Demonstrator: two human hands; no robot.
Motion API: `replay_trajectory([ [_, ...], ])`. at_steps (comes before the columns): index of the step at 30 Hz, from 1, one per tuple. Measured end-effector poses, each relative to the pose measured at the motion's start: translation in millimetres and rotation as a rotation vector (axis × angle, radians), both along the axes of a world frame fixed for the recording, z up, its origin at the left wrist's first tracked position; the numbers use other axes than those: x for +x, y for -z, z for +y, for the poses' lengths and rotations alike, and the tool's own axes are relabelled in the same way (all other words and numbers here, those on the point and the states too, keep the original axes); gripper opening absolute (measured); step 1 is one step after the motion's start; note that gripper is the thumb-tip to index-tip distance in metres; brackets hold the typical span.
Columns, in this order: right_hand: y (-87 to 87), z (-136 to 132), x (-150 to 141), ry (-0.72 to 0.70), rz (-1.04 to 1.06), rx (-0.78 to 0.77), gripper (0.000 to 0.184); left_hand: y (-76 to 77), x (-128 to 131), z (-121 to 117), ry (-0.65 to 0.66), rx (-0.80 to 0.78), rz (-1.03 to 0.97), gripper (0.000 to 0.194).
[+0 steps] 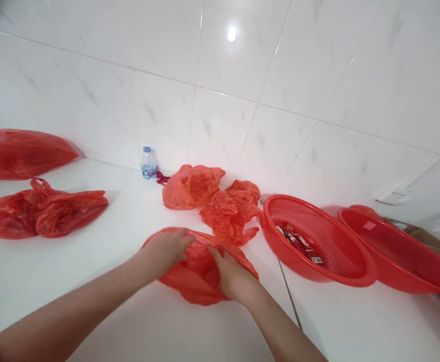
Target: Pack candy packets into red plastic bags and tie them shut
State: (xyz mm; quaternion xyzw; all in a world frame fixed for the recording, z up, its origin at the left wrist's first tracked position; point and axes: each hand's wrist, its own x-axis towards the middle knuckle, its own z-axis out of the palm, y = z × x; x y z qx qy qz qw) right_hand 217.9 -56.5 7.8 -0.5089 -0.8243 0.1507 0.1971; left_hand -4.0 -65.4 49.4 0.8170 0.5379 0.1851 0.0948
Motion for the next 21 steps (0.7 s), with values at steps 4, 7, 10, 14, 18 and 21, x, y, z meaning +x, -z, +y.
replay_trajectory([
  [4,-15.1,-4.3,21.8,-0.068,0.006,-0.206,0.082,17.0,-30.6,26.6,-0.003,-0.025,0.086,0.042],
  [7,-27.1,3.1,32.1,-0.049,0.135,-0.315,0.064,16.1,-34.6,24.2,0.058,-0.007,0.156,0.05],
  [10,-25.9,18.4,33.6,0.067,0.27,-0.367,0.056,8.6,-25.9,20.7,0.13,0.083,0.173,0.053],
  [14,-7.9,39.3,22.1,0.222,0.236,-0.232,0.08,4.4,-12.7,18.9,0.271,0.301,0.194,0.046],
  [18,5.3,59.1,12.3,0.269,0.082,-0.102,0.066,15.3,-10.0,18.4,0.443,0.186,0.149,0.03],
  [21,8.9,72.5,15.2,0.321,0.02,-0.044,0.05,24.6,-17.4,21.4,0.457,0.011,0.08,0.031],
])
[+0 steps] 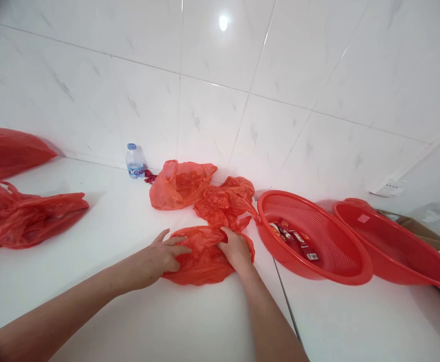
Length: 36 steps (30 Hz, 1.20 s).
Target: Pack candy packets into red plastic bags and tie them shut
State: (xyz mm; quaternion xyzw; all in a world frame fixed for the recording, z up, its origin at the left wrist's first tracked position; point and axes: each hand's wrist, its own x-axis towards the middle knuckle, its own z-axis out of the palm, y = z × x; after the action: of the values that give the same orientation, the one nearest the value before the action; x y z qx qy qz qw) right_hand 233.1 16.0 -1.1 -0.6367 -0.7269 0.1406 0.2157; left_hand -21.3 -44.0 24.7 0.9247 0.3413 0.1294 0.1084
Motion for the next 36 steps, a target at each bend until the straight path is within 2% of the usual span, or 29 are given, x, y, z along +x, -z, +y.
replay_trajectory([
  [3,3.0,7.8,5.6,0.036,-0.02,0.015,0.046,5.8,-9.2,4.7,-0.054,-0.009,-0.049,0.036],
  [8,2.9,2.6,2.2,0.036,-0.105,0.069,0.055,18.0,-12.8,5.3,-0.097,0.166,-0.059,0.038],
  [11,-2.1,-4.4,-3.4,0.017,-0.135,0.118,0.059,28.3,-10.8,3.1,-0.095,0.293,-0.169,0.033],
  [13,-5.2,-8.6,-5.8,-0.003,-0.153,0.159,0.054,34.3,-9.8,4.3,-0.061,0.353,-0.221,0.033],
  [15,-7.3,-13.6,-7.8,0.002,-0.189,0.168,0.049,38.3,-9.2,7.5,-0.004,0.369,-0.218,0.042],
  [18,-10.4,-24.0,-11.7,0.001,-0.222,0.175,0.04,41.4,-8.5,12.8,0.001,0.339,-0.195,0.029],
  [20,-14.6,-33.2,-14.0,-0.03,-0.202,0.237,0.032,43.0,-8.2,15.4,-0.032,0.319,-0.207,0.024],
  [24,-31.5,-57.2,-10.8,-0.082,-0.046,0.495,0.025,45.6,-6.3,15.8,-0.057,0.316,-0.267,0.021],
  [26,-42.0,-69.7,-2.7,-0.096,0.077,0.586,0.021,45.9,-3.9,13.7,-0.08,0.319,-0.297,0.021],
  [30,-59.5,-85.4,27.2,-0.026,0.297,0.586,0.016,43.9,-0.1,9.3,-0.099,0.313,-0.335,0.027],
  [32,-64.5,-86.4,48.9,0.077,0.265,0.623,0.017,42.4,-1.0,8.5,-0.105,0.323,-0.332,0.028],
  [36,-64.0,-80.5,100.5,0.34,-0.037,0.676,0.033,40.3,-7.3,9.0,-0.057,0.361,-0.277,0.025],
])
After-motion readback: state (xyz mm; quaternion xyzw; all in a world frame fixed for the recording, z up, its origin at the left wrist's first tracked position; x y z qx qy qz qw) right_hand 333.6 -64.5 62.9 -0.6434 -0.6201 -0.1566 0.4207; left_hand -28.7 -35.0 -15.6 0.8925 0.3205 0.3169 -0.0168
